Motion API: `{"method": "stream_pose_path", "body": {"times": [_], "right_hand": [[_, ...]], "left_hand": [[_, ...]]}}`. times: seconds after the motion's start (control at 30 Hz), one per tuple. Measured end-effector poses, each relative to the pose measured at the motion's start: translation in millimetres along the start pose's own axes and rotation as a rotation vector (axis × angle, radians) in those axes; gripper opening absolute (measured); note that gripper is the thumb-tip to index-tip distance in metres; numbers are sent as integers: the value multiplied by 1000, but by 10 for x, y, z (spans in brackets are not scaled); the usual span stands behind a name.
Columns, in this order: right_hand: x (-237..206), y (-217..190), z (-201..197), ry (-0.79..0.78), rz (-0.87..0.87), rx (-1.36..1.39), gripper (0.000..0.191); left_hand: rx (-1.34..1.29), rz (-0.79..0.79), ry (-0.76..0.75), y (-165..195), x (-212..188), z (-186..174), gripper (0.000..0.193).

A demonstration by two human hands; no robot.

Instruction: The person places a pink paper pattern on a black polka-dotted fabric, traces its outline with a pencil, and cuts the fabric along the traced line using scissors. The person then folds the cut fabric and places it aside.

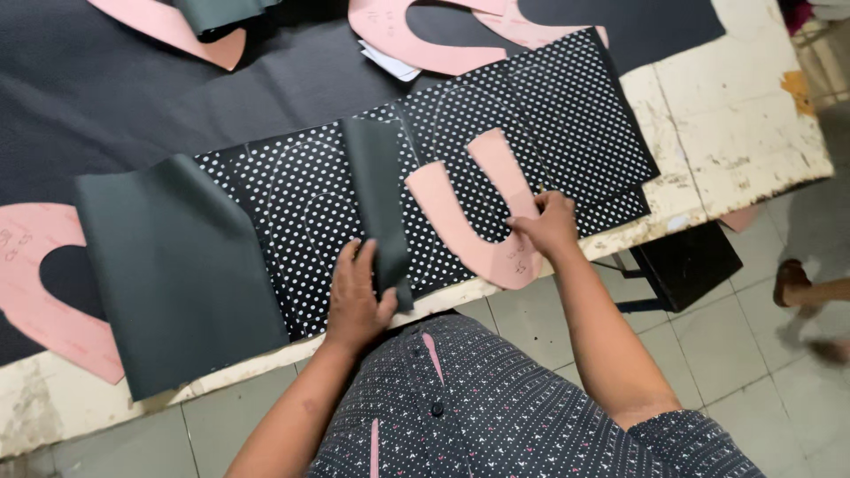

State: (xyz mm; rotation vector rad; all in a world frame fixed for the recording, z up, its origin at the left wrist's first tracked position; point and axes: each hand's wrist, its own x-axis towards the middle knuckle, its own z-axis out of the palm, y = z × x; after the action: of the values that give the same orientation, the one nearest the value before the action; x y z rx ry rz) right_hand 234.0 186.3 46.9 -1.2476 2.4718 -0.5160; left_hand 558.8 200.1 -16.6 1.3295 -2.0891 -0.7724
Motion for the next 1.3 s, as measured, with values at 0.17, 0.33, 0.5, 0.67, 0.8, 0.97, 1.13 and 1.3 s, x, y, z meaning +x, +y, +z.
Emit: {"method": "stream_pose_path", "body": {"times": [0.17,0.33,0.5,0.67,0.8,0.97,1.13,1.3], "right_hand": [[-272,66,-40,-17,40,105,75],[-288,92,-155,-95,104,114,70],[-139,366,-233,-180,44,273,47],[320,1022,-498,62,74,419,35],[818,1625,-866,203,120,602,25],[1273,2120,-1180,218,-14,499,29],[1433,2265,-1201,211,-12,304,34],[1452,2302,-1172,227,32,257,48]], "left_hand": [[-241,-88,73,-139,-133,82,74],[-290,-115,95,-89,-134,65,73],[-159,-152,79,146,-121,127,108],[320,-161,178,467,-111,485,111],[187,-511,255,603,-138,829,83],[-119,-636,590,575,-208,939,66],[-371,-698,629,667,-227,951,77],[-178,-662,480,834,-212,965,95]]}}
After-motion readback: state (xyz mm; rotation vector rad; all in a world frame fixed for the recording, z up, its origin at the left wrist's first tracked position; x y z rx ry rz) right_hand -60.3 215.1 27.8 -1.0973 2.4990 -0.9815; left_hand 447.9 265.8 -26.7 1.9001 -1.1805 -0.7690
